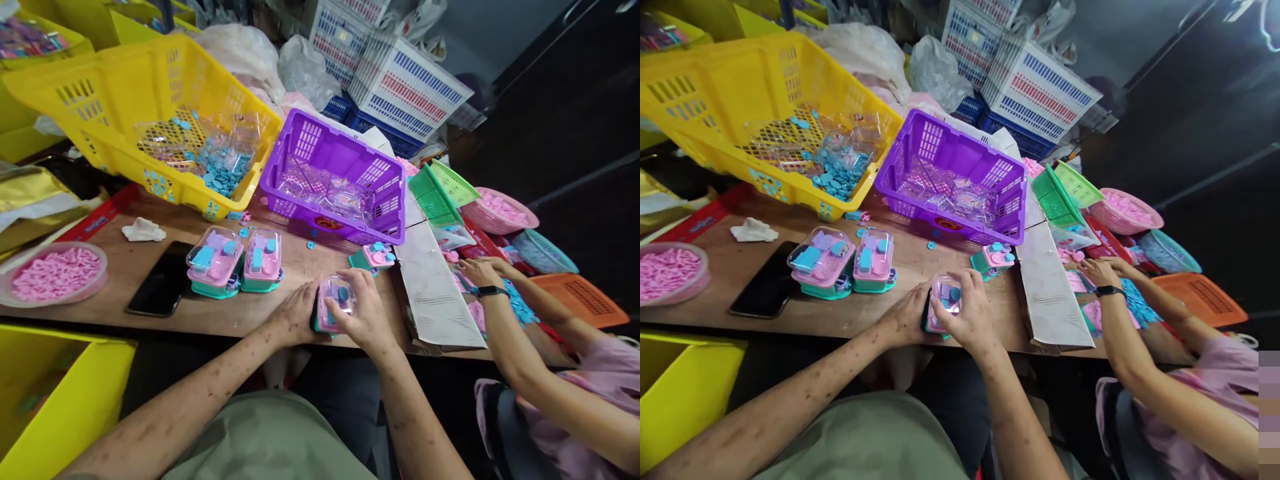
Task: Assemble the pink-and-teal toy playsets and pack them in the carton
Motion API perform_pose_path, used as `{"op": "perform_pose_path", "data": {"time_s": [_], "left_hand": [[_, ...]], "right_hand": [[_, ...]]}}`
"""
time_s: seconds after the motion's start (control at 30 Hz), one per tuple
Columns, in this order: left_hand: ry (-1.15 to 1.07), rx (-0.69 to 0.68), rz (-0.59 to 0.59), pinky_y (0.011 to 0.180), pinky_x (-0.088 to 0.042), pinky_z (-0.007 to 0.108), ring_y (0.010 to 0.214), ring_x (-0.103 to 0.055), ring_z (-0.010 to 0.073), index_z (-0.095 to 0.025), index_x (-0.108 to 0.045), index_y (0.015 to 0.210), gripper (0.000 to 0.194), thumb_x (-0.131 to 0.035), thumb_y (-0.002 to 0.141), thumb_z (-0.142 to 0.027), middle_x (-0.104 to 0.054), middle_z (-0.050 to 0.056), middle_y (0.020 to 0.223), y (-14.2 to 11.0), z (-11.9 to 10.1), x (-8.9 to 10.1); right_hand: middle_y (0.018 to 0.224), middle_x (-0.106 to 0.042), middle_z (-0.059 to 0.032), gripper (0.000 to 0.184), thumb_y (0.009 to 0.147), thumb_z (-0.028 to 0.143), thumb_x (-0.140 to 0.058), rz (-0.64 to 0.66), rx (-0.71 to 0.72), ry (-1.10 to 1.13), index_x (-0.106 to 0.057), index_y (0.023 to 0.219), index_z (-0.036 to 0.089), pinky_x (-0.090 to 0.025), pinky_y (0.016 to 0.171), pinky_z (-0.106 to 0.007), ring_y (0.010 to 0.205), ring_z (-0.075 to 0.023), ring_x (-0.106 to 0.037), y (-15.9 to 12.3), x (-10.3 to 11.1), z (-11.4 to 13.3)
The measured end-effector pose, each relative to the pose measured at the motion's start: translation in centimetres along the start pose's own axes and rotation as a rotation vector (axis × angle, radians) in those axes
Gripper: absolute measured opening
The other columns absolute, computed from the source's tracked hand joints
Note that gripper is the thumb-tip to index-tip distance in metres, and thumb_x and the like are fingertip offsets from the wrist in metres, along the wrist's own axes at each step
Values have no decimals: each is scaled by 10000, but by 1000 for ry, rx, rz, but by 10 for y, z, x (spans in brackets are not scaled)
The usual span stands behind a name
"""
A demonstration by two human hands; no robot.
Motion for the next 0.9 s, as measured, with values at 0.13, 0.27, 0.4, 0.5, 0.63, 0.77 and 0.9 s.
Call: {"op": "perform_pose_path", "data": {"time_s": [0.13, 0.27, 0.4, 0.5, 0.63, 0.77, 0.9], "left_hand": [[8, 21, 13, 1346, -453, 703, 1640, -480, 505, -154, -117, 1770, 1494, -1091, 672, -427, -421, 308, 1768, 2, 2, -5], [-12, 51, -8, 1358, -414, 717, 1640, -470, 512, -160, -123, 1777, 1472, -1073, 690, -448, -418, 293, 1772, 3, 2, -7], [-41, 33, -22, 1348, -431, 693, 1620, -494, 495, -152, -166, 1759, 1368, -1030, 731, -414, -440, 286, 1755, 5, -3, -4], [-33, 35, -3, 1336, -448, 691, 1610, -502, 497, -165, -185, 1744, 1381, -1056, 699, -406, -453, 274, 1743, 7, -4, -2], [2, 65, 25, 1333, -452, 681, 1608, -502, 505, -141, -168, 1739, 1437, -1084, 666, -417, -463, 287, 1727, 8, -3, -1], [-21, 67, 16, 1323, -455, 672, 1599, -518, 496, -172, -167, 1741, 1412, -1073, 686, -414, -489, 267, 1709, 9, -5, 0], [-10, 73, 24, 1299, -490, 633, 1563, -561, 473, -186, -155, 1729, 1430, -1089, 677, -443, -523, 268, 1677, 9, -7, 2]], "right_hand": [[1337, -687, -147, 410, 1055, 475, -709, -71, -51, -39, -649, 1386, 240, -642, 1103, -529, 1237, -329, -717, -1, -5, 7], [1355, -674, -150, 439, 1021, 421, -722, -42, -10, -131, -706, 1424, 248, -632, 1140, -543, 1274, -343, -707, 2, -5, 24], [1377, -684, -135, 471, 998, 376, -741, 14, 43, -160, -720, 1459, 282, -627, 1154, -558, 1290, -350, -706, 5, -1, 36], [1402, -682, -136, 466, 1030, 389, -729, -5, 59, -145, -716, 1484, 288, -625, 1150, -553, 1305, -350, -699, 4, 9, 36], [1374, -697, -140, 400, 1122, 401, -628, 0, 52, -157, -719, 1491, 276, -620, 1131, -547, 1296, -339, -702, 3, 11, 31], [1369, -698, -149, 394, 1143, 379, -607, -24, 105, -206, -712, 1505, 265, -614, 1107, -565, 1283, -338, -706, 2, 6, 36], [1319, -700, -151, 392, 1103, 387, -652, -27, 139, -258, -733, 1454, 234, -625, 1088, -566, 1256, -342, -716, 5, 2, 41]]}}
Point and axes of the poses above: each hand's wrist, its own y-axis towards the middle knuckle, its own x-axis out of the back of the hand, z = x × y, the point moved 8 cm from there along y, towards the middle knuckle
